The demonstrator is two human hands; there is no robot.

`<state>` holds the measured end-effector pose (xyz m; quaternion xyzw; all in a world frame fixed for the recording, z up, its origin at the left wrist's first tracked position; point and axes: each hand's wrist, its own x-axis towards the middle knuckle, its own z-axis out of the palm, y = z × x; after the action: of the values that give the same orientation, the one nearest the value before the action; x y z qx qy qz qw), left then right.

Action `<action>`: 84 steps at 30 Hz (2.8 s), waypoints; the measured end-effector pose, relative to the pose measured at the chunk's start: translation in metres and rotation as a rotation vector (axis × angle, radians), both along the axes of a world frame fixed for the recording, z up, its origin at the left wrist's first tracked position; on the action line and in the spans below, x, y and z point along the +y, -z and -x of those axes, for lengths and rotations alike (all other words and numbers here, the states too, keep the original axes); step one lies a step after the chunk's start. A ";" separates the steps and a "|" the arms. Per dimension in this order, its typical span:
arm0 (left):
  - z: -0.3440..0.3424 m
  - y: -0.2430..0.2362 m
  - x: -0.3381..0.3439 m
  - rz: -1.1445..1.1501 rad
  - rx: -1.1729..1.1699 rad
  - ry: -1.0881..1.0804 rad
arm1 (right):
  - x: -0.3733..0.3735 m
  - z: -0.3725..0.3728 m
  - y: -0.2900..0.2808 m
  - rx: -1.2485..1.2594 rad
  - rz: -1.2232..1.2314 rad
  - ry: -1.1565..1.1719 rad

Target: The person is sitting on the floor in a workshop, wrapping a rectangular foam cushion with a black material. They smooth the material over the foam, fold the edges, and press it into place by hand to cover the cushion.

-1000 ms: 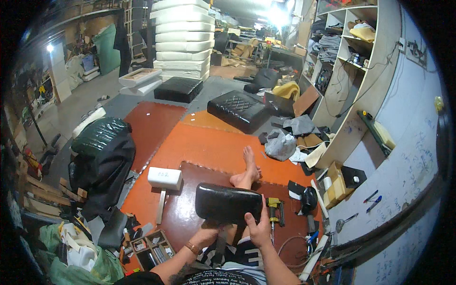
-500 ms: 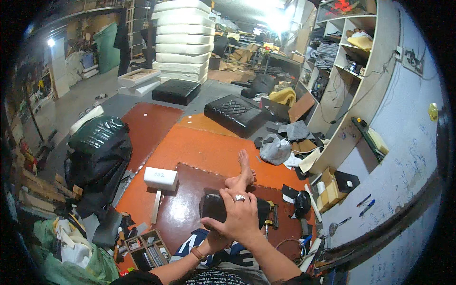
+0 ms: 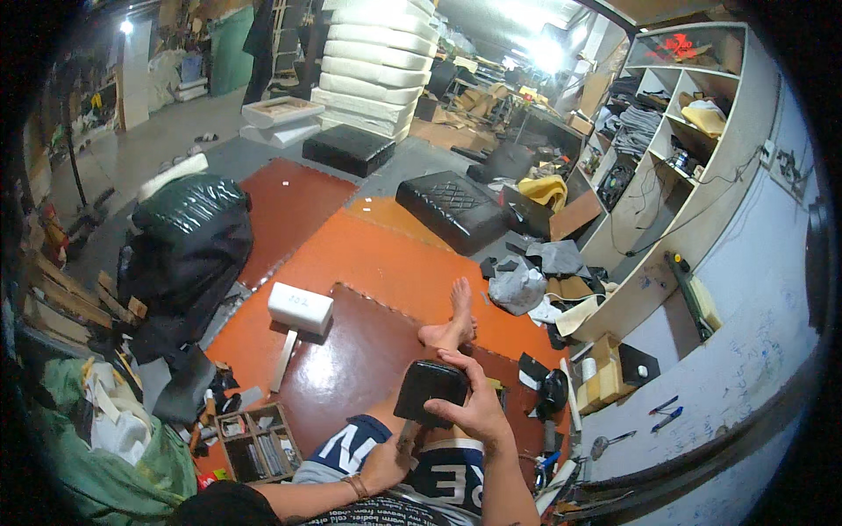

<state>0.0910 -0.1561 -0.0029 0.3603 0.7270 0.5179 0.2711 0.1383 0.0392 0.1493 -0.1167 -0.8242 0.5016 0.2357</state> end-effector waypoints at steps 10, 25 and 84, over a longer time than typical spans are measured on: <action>0.001 -0.004 0.002 0.147 -0.057 -0.018 | -0.005 0.006 0.018 0.185 0.074 0.168; 0.145 0.047 0.078 0.152 -0.856 -0.066 | 0.017 -0.113 0.211 -0.959 -0.331 0.516; 0.241 0.240 0.051 0.244 -0.011 -0.450 | 0.358 -0.243 0.325 -0.339 0.533 1.511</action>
<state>-0.1503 -0.1050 -0.2433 0.1511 0.8446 0.4754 0.1944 0.3811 0.3972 -0.1757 -0.7669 -0.4006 0.3621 0.3467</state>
